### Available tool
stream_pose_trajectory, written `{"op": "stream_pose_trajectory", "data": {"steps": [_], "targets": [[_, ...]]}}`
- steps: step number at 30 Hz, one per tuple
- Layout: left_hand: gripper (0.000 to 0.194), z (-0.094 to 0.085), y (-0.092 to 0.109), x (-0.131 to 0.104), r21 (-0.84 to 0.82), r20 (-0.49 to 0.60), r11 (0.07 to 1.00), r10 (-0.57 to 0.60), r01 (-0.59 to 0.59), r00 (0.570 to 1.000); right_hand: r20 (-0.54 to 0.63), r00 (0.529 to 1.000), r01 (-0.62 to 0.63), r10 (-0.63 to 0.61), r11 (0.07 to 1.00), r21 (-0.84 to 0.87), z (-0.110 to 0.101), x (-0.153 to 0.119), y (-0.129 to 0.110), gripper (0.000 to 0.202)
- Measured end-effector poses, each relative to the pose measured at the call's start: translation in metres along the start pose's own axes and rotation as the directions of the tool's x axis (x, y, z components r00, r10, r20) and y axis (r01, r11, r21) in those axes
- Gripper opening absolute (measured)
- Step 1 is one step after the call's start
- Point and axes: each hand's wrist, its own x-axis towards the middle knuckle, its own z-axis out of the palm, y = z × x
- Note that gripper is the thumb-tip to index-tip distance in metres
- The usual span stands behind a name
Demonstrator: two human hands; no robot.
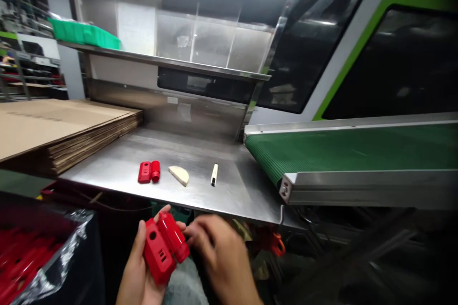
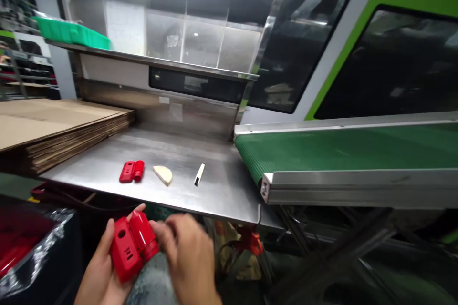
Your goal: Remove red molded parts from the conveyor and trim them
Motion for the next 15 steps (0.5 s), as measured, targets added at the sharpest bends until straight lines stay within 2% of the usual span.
{"op": "stream_pose_trajectory", "data": {"steps": [2, 3, 6, 8, 11, 13, 15], "targets": [[0.048, 0.005, 0.014, -0.008, -0.057, 0.052, 0.998, 0.036, -0.033, 0.998, -0.061, 0.998, -0.023, 0.016, 0.994, -0.103, -0.010, 0.046, -0.009, 0.046], [0.050, 0.006, 0.020, -0.012, -0.060, 0.082, 0.997, 0.044, -0.039, 0.996, -0.059, 0.998, -0.009, 0.001, 0.991, -0.134, -0.006, 0.071, -0.012, 0.043], [0.057, 0.007, 0.030, -0.023, -0.019, 0.130, 0.999, 0.032, -0.029, 0.991, 0.041, 0.999, 0.003, 0.007, 0.973, -0.233, 0.028, 0.136, -0.014, 0.037], [0.058, 0.003, 0.033, -0.027, 0.007, 0.154, 0.999, 0.038, -0.039, 0.987, 0.112, 0.992, -0.016, 0.049, 0.960, -0.280, 0.052, 0.162, -0.011, 0.029], [0.058, -0.006, 0.037, -0.030, 0.006, 0.181, 0.997, 0.071, -0.073, 0.981, 0.135, 0.986, -0.051, 0.095, 0.954, -0.297, 0.066, 0.169, -0.002, 0.023], [0.054, -0.011, 0.039, -0.029, -0.047, 0.147, 0.996, 0.085, -0.079, 0.985, 0.104, 0.990, -0.068, 0.097, 0.964, -0.255, 0.059, 0.154, 0.007, 0.027], [0.047, -0.014, 0.041, -0.025, -0.141, 0.075, 0.987, 0.086, -0.075, 0.993, 0.053, 0.995, -0.071, 0.081, 0.983, -0.166, 0.047, 0.124, 0.014, 0.034]]}}
